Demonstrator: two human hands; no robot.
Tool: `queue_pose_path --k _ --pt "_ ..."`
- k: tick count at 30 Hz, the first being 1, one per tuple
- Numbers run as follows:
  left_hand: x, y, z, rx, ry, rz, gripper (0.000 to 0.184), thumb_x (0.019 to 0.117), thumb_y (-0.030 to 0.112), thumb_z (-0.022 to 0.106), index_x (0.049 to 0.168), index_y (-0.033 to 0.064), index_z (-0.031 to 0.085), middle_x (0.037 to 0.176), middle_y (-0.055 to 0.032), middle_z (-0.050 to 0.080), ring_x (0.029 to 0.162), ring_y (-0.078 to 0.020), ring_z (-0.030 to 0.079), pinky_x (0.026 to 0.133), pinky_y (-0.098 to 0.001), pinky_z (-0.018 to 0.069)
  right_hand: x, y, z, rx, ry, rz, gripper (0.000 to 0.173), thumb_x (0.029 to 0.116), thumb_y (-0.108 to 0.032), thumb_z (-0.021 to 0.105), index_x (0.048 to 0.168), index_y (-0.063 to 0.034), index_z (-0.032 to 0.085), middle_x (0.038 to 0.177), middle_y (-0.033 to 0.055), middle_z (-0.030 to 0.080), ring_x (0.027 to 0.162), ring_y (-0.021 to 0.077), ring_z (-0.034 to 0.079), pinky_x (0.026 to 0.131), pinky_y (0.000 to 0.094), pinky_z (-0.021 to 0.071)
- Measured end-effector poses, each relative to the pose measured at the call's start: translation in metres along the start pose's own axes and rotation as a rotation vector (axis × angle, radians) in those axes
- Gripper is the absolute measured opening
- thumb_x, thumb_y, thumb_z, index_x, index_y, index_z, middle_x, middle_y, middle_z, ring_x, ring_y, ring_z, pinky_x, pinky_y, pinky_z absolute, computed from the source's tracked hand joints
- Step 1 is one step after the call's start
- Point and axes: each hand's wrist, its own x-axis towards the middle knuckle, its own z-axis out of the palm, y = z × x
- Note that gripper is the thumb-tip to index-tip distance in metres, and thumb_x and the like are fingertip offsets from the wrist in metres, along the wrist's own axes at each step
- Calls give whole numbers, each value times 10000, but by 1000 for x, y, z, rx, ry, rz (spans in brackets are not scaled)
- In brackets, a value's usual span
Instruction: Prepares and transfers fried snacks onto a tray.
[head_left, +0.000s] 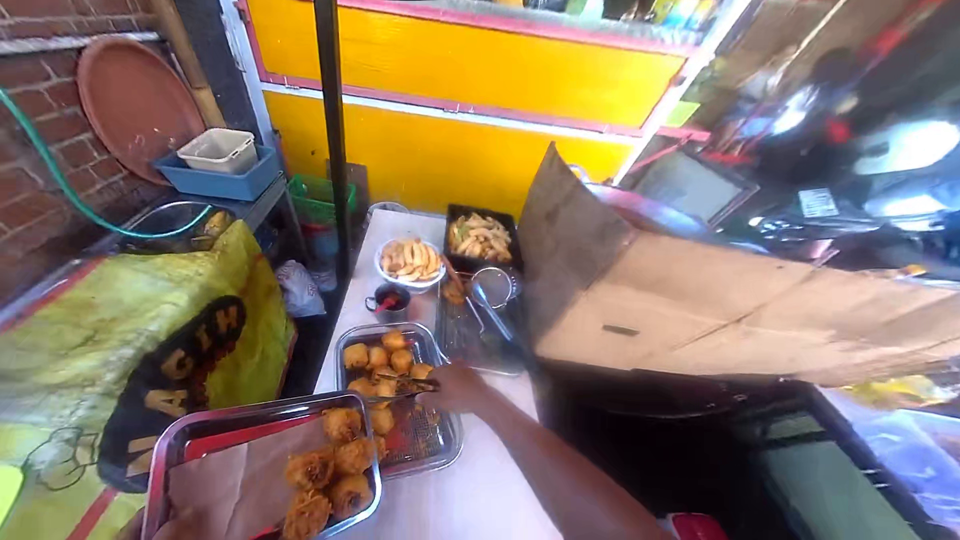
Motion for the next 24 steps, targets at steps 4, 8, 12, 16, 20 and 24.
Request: queue_pose_path --k 4,8,12,16,20,24 --pt "-8 -6 -4 28 75 -35 196 929 126 636 1088 13 644 919 -15 691 838 -72 669 783 -313 582 -15 27 -17 -26 -56 -28 503 920 -600 689 1046 -117 759 1012 115 726 1004 304 690 917 616 535" --pt "-13 -3 0 70 110 -105 228 910 175 653 1101 51 670 930 -27 689 837 -97 661 768 -341 571 -16 41 -14 -46 -109 10 509 911 -614 691 952 -114 776 877 90 729 877 273 700 850 585 552" --pt "-10 -5 6 56 117 -91 237 892 203 670 1085 68 696 934 -41 720 853 -129 693 768 -367 591 -20 58 4 57 -52 -15 536 933 -629 653 833 -112 750 732 64 679 736 225 664 748 524 551" --pt "-9 -2 12 61 120 -88 250 888 192 651 1098 65 696 942 -31 719 856 -113 690 764 -343 585 -58 56 -5 313 27 30 493 957 -576 659 852 -101 739 678 45 624 620 159 585 641 401 514" --pt "-14 2 27 50 134 -93 277 886 206 663 1120 60 689 953 -42 714 870 -129 688 773 -359 584 -106 1 -14 547 106 -58 404 961 -546 671 951 -153 763 725 4 646 624 119 590 622 349 524" --pt "-25 15 49 42 136 -11 236 908 173 644 1108 51 666 925 -33 696 840 -101 672 747 -320 578 -115 -56 16 395 98 -56 573 920 -724 575 965 -180 746 814 14 676 769 179 652 739 475 557"
